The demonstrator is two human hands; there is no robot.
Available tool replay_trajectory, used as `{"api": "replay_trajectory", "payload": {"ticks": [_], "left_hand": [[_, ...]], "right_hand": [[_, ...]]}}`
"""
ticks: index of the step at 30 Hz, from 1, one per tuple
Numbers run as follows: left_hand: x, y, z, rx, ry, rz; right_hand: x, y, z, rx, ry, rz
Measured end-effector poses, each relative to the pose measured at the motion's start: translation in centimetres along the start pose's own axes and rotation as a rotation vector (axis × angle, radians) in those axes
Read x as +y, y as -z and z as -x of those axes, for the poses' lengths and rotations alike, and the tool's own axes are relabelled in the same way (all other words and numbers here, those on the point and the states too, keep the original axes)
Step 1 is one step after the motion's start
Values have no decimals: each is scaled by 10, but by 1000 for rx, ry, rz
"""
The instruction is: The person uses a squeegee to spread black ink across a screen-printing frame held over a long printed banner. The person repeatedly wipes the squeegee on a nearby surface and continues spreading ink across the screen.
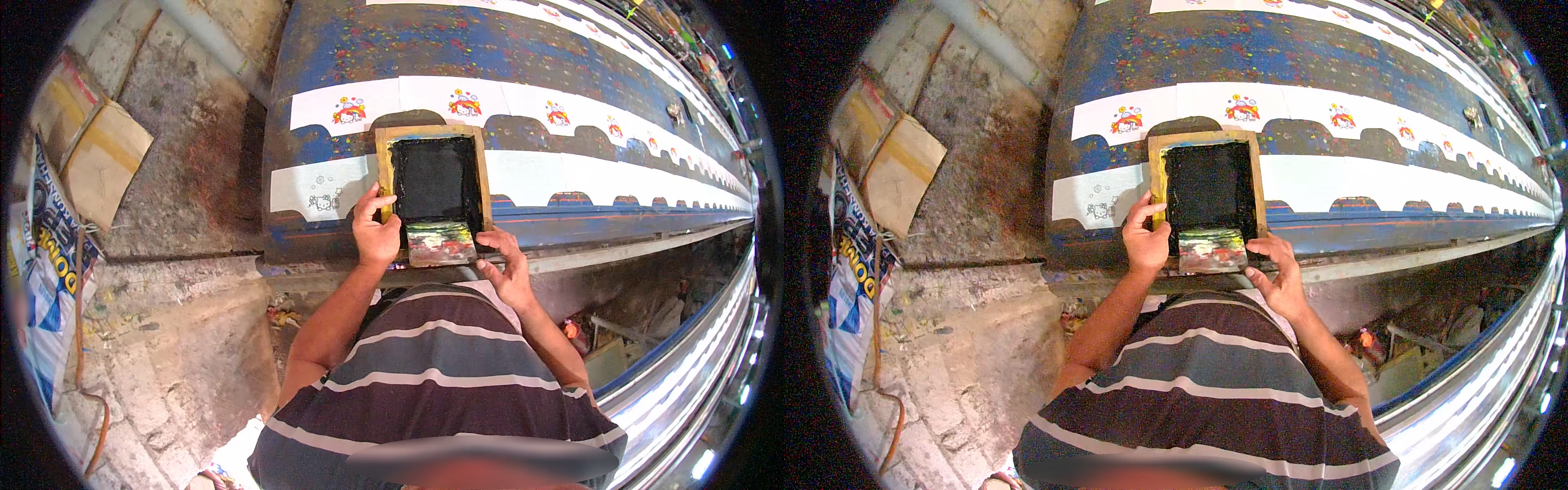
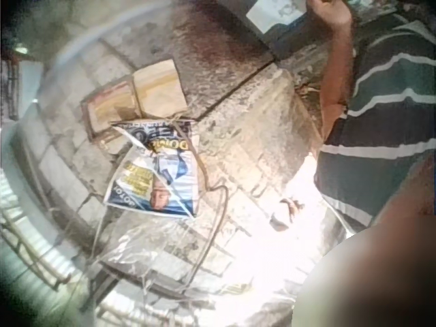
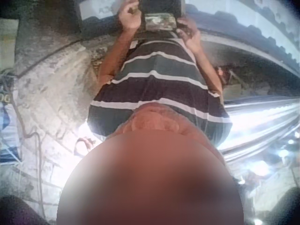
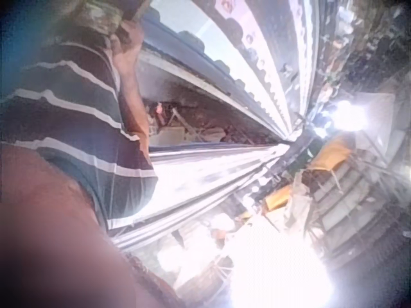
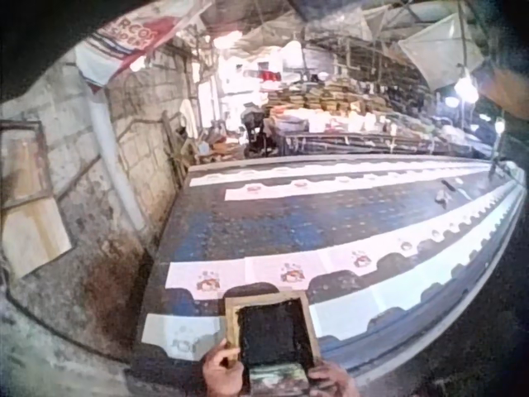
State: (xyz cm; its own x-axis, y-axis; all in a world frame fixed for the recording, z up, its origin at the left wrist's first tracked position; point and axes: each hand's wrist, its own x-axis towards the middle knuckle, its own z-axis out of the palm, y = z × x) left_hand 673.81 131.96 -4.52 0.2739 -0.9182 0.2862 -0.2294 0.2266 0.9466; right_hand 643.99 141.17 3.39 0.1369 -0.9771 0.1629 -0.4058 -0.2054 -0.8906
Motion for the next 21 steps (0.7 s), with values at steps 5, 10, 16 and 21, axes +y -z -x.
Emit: {"api": "replay_trajectory", "payload": {"ticks": [5, 10, 16, 21], "left_hand": [[-6, -1, 3, -2, -15, -94], [0, -1, -2, -31, -19, -165], [31, 27, -16, -277, -211, -502], [52, 52, -25, -429, -456, -773]], "right_hand": [[-34, -9, -8, -105, 218, 603], [-53, -24, -42, -363, 393, 777], [-62, -11, -83, -493, 304, 750], [-53, 3, -150, -542, 240, 620]]}}
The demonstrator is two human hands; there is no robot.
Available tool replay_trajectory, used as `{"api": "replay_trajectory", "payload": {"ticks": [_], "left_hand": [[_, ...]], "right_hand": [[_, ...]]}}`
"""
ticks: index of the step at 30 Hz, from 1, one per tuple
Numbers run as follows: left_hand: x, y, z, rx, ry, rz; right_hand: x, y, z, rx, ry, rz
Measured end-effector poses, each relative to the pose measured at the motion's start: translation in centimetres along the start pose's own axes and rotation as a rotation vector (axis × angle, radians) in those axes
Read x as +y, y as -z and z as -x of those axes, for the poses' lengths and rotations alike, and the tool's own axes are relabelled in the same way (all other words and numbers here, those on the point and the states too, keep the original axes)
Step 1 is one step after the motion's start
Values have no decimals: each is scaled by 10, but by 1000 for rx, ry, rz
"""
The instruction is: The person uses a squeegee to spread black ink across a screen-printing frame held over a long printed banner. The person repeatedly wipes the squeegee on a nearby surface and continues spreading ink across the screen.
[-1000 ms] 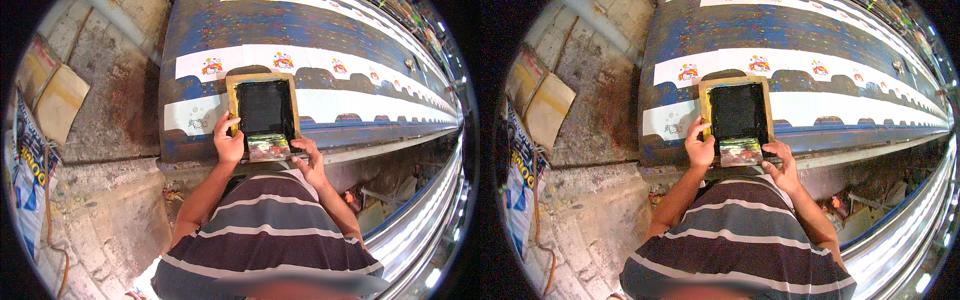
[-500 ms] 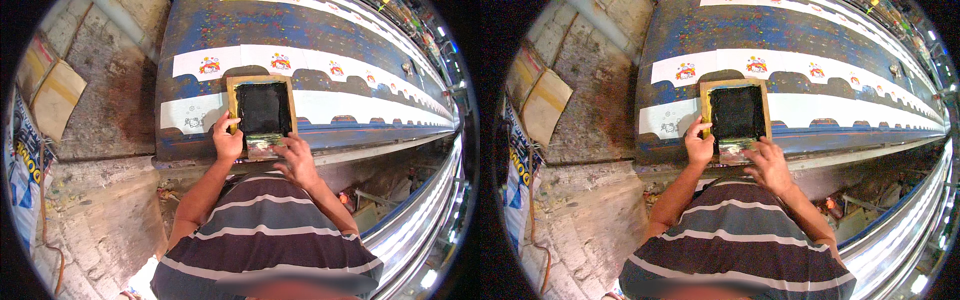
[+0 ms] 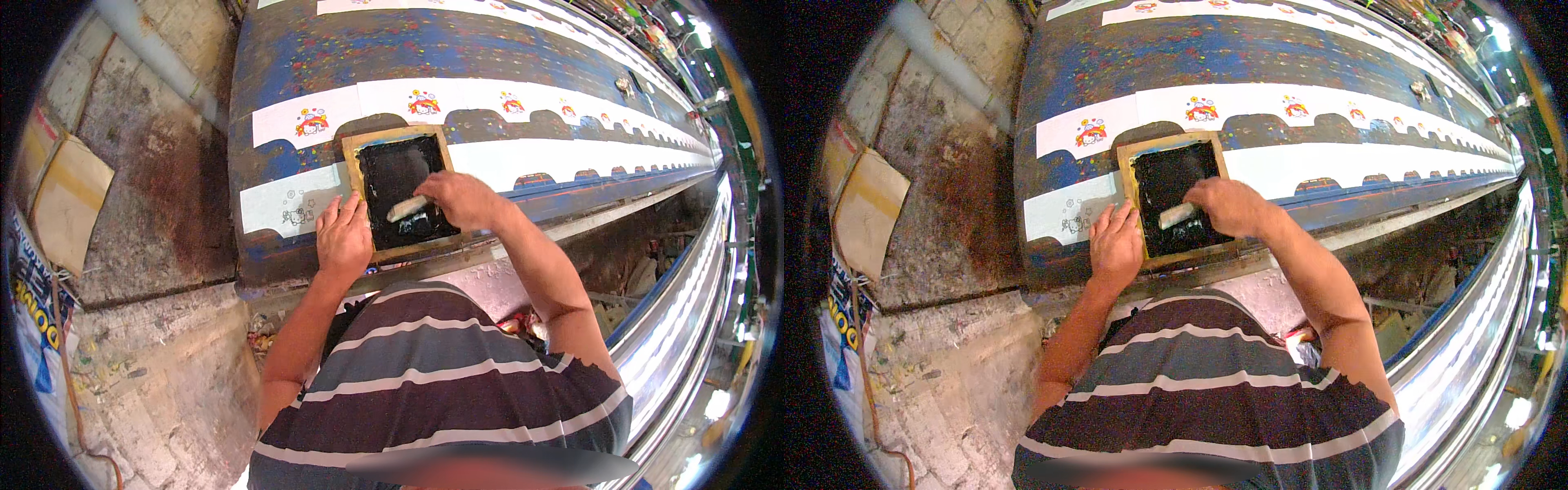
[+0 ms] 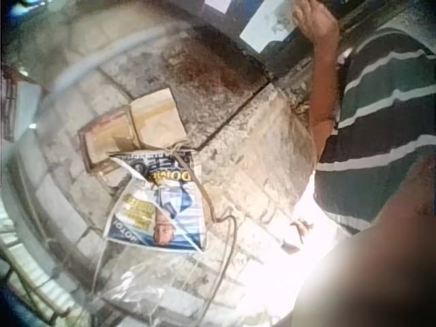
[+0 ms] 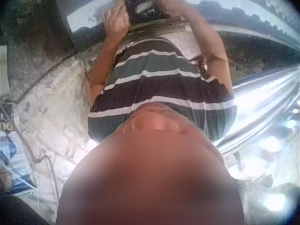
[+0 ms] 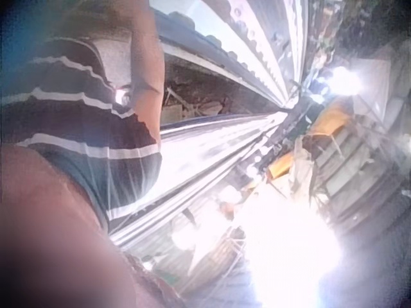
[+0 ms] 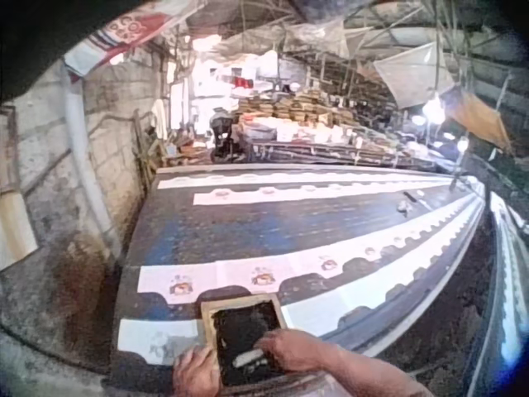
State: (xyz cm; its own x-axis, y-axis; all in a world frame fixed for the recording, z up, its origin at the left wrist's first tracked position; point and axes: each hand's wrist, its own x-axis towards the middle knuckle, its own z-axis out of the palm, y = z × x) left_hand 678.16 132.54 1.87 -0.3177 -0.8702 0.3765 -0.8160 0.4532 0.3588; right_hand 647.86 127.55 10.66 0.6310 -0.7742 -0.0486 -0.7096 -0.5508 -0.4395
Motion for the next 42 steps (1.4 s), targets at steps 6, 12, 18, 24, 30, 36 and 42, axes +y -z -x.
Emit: {"api": "replay_trajectory", "payload": {"ticks": [6, 12, 18, 24, 30, 36, 42], "left_hand": [[-6, 0, -7, 55, -126, -15], [-8, -2, -7, 67, -123, 4], [-8, -5, -7, 64, -70, 34], [-3, -25, -8, 174, 115, 320], [14, -58, -3, 309, 320, 505], [17, -63, -2, 334, 365, 556], [59, -70, -19, 380, 323, 575]], "right_hand": [[40, 7, -66, 83, -175, 139], [46, 0, -71, 250, -67, 144], [-7, -32, -10, 206, -62, 150], [-66, -52, 43, 150, -100, 180], [-71, -66, 65, 206, -73, 97], [-39, -78, 101, 574, -350, -170], [18, -95, 146, 709, -295, -687]]}}
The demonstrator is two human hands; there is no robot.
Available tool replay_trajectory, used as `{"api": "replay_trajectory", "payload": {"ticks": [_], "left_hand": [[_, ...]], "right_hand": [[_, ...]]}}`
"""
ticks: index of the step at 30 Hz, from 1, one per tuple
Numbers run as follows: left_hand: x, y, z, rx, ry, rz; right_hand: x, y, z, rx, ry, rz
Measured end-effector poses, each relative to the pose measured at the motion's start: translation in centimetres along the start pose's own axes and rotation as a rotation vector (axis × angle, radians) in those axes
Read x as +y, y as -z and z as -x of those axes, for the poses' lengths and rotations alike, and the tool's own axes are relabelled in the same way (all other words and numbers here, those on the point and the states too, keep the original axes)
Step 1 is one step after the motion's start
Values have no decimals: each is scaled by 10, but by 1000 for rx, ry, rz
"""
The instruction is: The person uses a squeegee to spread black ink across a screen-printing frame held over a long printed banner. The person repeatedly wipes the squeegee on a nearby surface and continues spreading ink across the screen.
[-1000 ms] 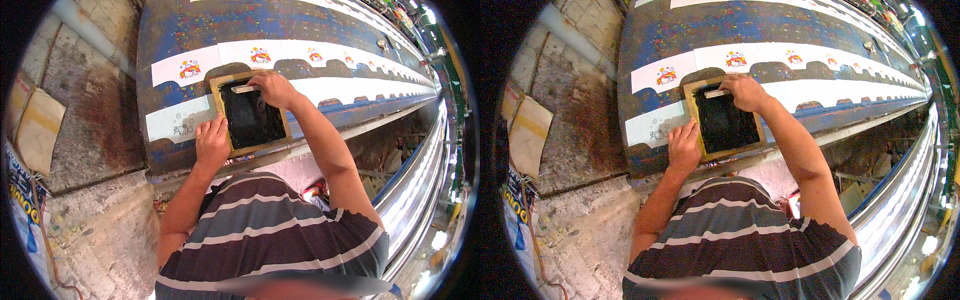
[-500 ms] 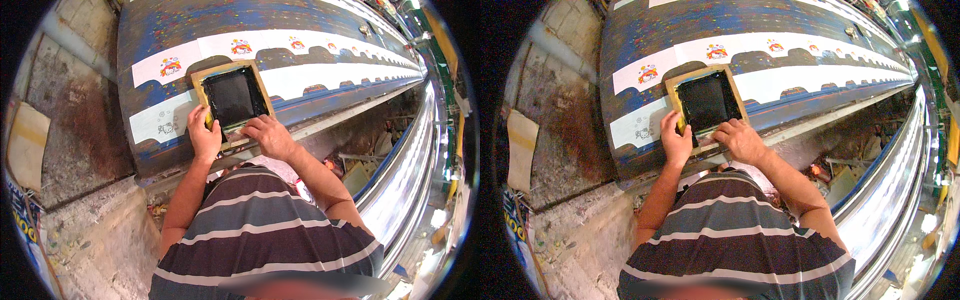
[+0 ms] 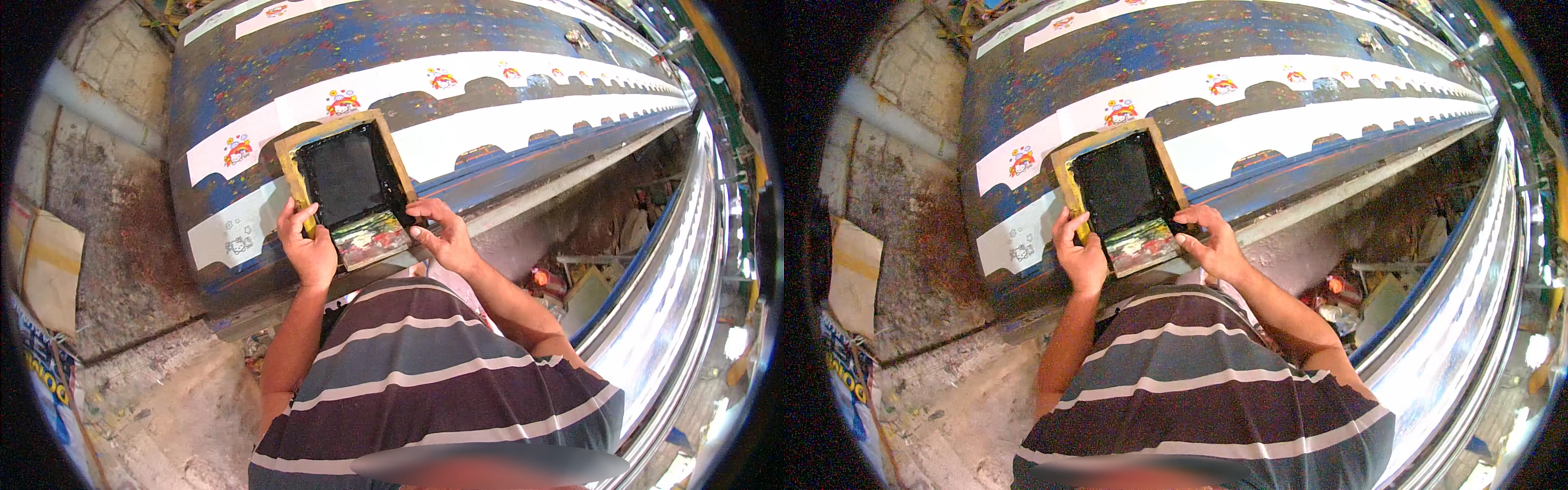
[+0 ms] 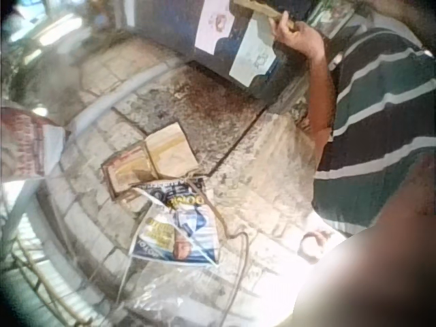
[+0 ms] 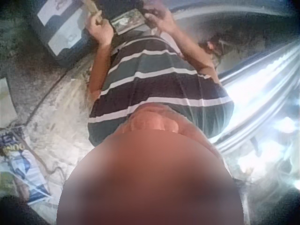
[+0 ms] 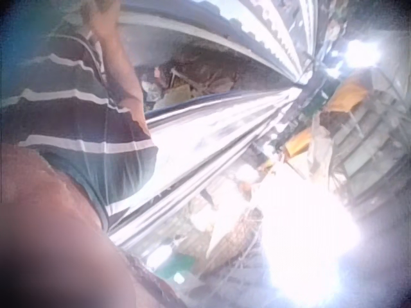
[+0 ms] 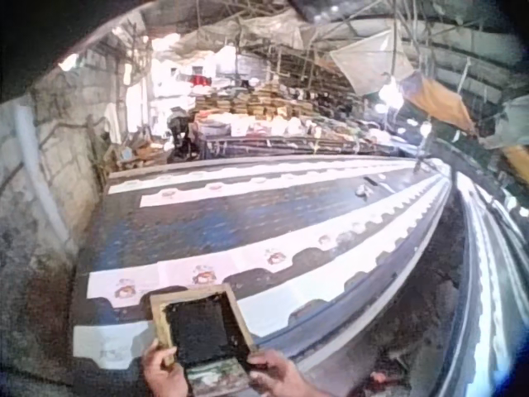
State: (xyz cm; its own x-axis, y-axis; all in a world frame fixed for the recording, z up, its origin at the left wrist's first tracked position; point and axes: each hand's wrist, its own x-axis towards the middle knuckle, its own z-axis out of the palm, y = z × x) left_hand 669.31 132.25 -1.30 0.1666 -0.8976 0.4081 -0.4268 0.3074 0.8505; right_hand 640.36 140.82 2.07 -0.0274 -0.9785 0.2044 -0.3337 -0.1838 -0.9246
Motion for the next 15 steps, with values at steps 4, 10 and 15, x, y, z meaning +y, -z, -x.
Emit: {"api": "replay_trajectory", "payload": {"ticks": [4, 10, 15], "left_hand": [[29, -66, 10, 23, -40, 24], [59, -155, 28, 24, -79, 81], [69, -174, 38, 46, -38, 66]], "right_hand": [[22, 63, -3, 17, -33, -139], [33, 131, -15, 78, 182, 57], [32, 167, -24, -8, 289, 140]]}}
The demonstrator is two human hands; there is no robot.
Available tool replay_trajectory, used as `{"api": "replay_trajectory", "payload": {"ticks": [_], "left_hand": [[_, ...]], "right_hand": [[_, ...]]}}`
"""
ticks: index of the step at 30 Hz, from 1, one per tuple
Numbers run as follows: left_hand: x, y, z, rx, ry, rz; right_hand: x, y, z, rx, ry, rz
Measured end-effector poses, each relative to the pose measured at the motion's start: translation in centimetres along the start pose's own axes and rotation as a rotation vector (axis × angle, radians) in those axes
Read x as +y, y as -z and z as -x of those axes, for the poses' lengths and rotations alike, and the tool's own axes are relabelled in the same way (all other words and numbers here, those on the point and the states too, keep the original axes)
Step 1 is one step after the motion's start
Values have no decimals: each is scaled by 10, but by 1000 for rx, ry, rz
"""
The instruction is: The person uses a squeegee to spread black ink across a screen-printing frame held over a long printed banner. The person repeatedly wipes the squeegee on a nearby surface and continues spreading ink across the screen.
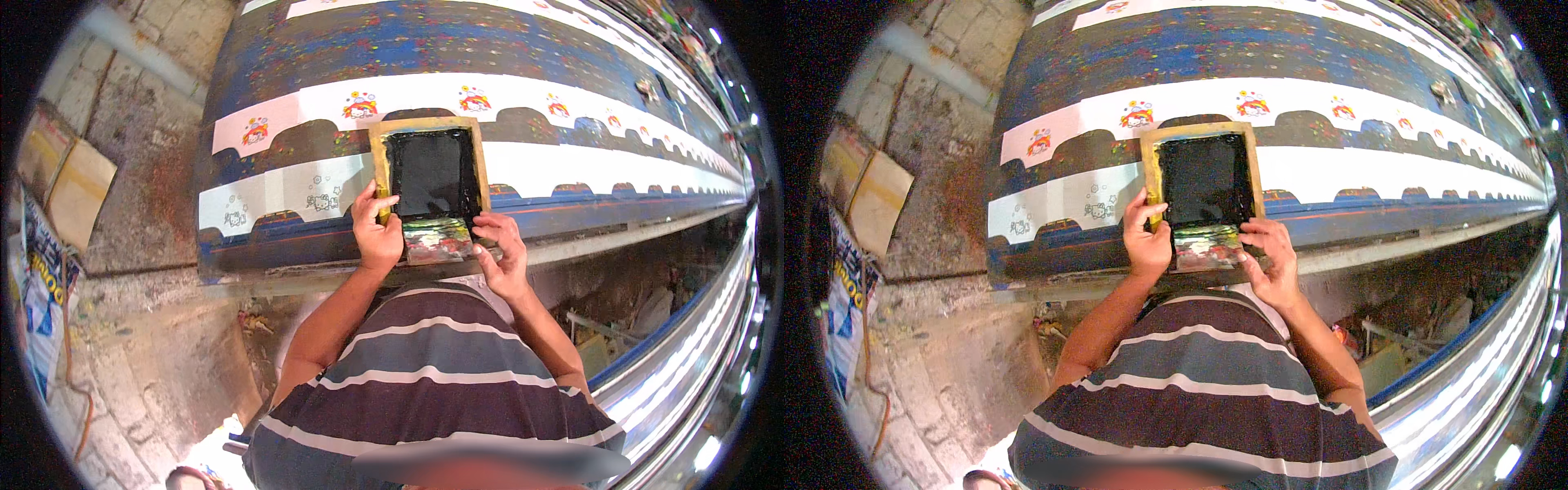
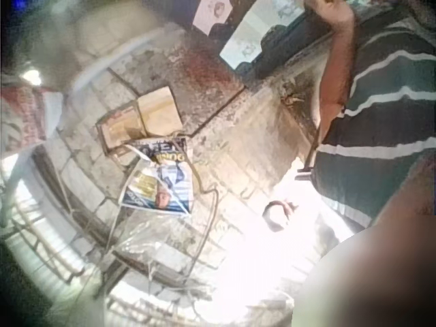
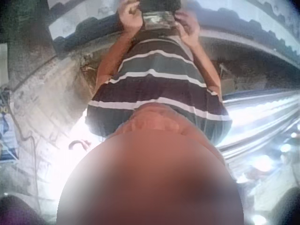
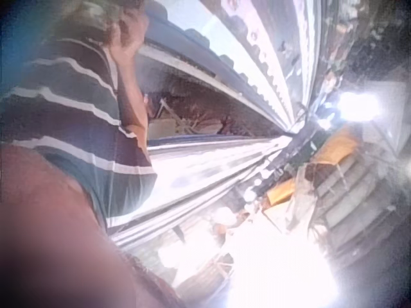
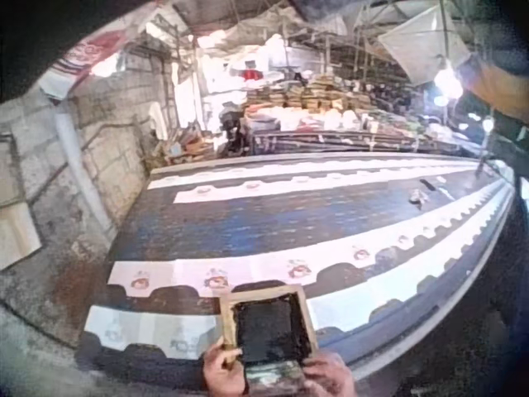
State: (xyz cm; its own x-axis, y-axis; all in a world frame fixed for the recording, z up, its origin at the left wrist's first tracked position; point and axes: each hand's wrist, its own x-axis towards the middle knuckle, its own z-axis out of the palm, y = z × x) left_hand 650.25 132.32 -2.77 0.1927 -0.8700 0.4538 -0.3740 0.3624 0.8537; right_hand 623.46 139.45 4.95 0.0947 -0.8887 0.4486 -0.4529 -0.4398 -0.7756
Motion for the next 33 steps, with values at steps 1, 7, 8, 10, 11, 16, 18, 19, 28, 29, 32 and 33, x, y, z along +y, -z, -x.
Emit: {"api": "replay_trajectory", "payload": {"ticks": [1, 7, 8, 10, 11, 16, 18, 19, 28, 29, 32, 33], "left_hand": [[1, -2, 1, 9, 11, 4], [-3, -3, 2, -9, 65, 8], [-4, -2, 1, -14, 68, 2], [-7, 0, 0, -21, 87, -10], [-8, 0, 0, -21, 106, -13], [-9, 0, 2, -11, 136, 36], [-10, -1, 2, -9, 172, 83], [-10, -1, 2, -4, 174, 81], [-9, 2, 3, -23, 217, 86], [-9, 2, 3, -27, 210, 75], [-5, 6, -1, -62, 189, -9], [-1, 9, -2, -84, 187, -45]], "right_hand": [[-1, 5, -1, -52, 40, 23], [-10, 2, -10, -356, 196, 127], [-12, -1, -13, -394, 211, 169], [-15, -4, -19, -489, 221, 277], [-16, -5, -22, -483, 227, 299], [-19, -6, -38, -547, 209, 396], [-20, -7, -44, -539, 187, 375], [-21, -7, -47, -536, 164, 370], [-24, -15, -59, -562, 202, 439], [-24, -17, -58, -577, 207, 457], [-25, -15, -63, -622, 211, 492], [-24, -13, -68, -649, 210, 493]]}}
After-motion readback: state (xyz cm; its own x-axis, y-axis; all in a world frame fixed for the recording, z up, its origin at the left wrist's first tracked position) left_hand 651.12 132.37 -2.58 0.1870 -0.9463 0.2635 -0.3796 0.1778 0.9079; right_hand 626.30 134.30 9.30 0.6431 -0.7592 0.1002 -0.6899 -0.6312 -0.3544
